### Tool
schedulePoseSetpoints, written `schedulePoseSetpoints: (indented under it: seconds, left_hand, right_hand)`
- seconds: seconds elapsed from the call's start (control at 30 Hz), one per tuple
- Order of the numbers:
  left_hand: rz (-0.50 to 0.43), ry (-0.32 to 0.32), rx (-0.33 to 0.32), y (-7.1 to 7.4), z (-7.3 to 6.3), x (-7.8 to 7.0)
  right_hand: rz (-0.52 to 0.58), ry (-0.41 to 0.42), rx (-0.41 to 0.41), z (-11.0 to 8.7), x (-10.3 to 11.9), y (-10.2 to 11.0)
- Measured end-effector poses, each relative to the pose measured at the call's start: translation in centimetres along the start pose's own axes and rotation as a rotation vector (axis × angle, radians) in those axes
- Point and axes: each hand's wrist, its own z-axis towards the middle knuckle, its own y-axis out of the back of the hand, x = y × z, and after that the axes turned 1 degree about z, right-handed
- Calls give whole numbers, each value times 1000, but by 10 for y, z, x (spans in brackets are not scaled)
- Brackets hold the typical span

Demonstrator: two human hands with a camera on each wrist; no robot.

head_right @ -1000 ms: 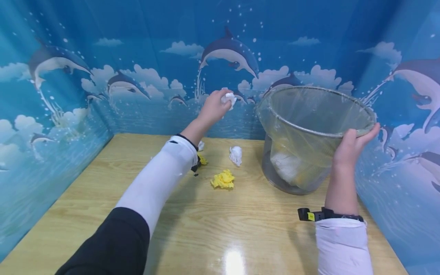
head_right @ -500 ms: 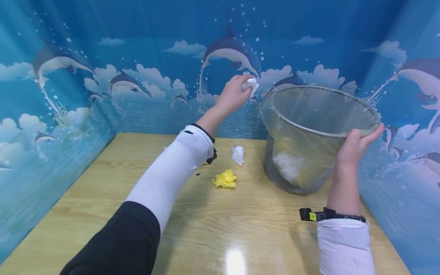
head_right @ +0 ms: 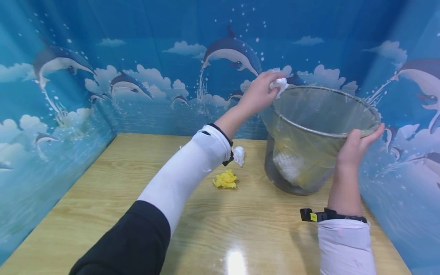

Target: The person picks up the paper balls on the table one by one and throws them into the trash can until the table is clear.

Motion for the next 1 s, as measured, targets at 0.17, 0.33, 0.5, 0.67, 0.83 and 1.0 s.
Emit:
schedulePoseSetpoints:
  seconds: [0.17, 0.33, 0.5, 0.67, 0.83, 1.0]
  left_hand:
    - [-32, -55, 57, -15, 1, -15]
    - [42, -164, 128, -26, -1, -25]
    - [148, -207, 172, -31, -3, -27]
    - [197, -223, 208, -34, -5, -26]
    - [210, -209, 248, -37, -6, -24]
    - [225, -189, 268, -37, -7, -23]
  right_hand:
    - [-11, -11, -14, -1, 0, 1]
    - [-11, -13, -12, -2, 0, 1]
    - [-18, -22, -17, -3, 1, -1]
    - [-28, -17, -28, -3, 1, -1]
    - [-38, -14, -28, -2, 0, -1]
    - [-40, -10, -23, -2, 0, -1]
